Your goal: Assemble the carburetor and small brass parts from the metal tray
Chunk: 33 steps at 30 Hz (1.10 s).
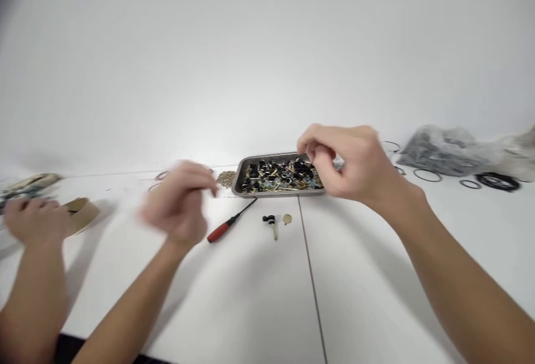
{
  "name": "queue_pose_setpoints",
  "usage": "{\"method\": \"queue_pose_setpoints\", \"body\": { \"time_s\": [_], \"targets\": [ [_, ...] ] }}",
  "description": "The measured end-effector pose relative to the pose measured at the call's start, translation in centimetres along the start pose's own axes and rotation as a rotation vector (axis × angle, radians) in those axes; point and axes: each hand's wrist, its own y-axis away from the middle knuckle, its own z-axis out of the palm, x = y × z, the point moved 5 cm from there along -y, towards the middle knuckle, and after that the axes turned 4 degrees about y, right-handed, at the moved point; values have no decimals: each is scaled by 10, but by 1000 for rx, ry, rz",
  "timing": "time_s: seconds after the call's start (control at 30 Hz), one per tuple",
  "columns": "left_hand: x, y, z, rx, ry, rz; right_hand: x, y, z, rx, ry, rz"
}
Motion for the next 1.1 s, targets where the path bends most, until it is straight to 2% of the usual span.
{"method": "queue_pose_setpoints", "body": {
  "time_s": [0.03, 0.13, 0.2, 0.27, 0.33, 0.47, 0.6, 0.9, 1.1],
  "targets": [
    [-8, 9, 8, -32, -10, 4, 0, -6, 13, -83, -19, 2],
    [-51, 51, 46, -312, -73, -228, 10, -11, 68, -511, -40, 45],
    [-70, 81, 63, -427, -110, -303, 16, -6, 104, -739, -56, 55],
    [-78, 101, 72, -488, -107, -347, 17, 2, 131, -873, -93, 28],
    [-81, 111, 74, -524, -92, -392, 12, 9, 148, -951, -114, -4],
    [-82, 113, 76, -637, -95, -466, -1, 13, 155, -1015, -105, -12],
    [-84, 117, 79, -723, -84, -475, -4, 13, 153, -1001, -64, 10],
    [-88, 119, 83, -751, -143, -434, -5, 19, 171, -977, -98, -39],
    [-89, 118, 82, -701, -169, -455, -6, 19, 173, -970, -91, -57]
  ]
}}
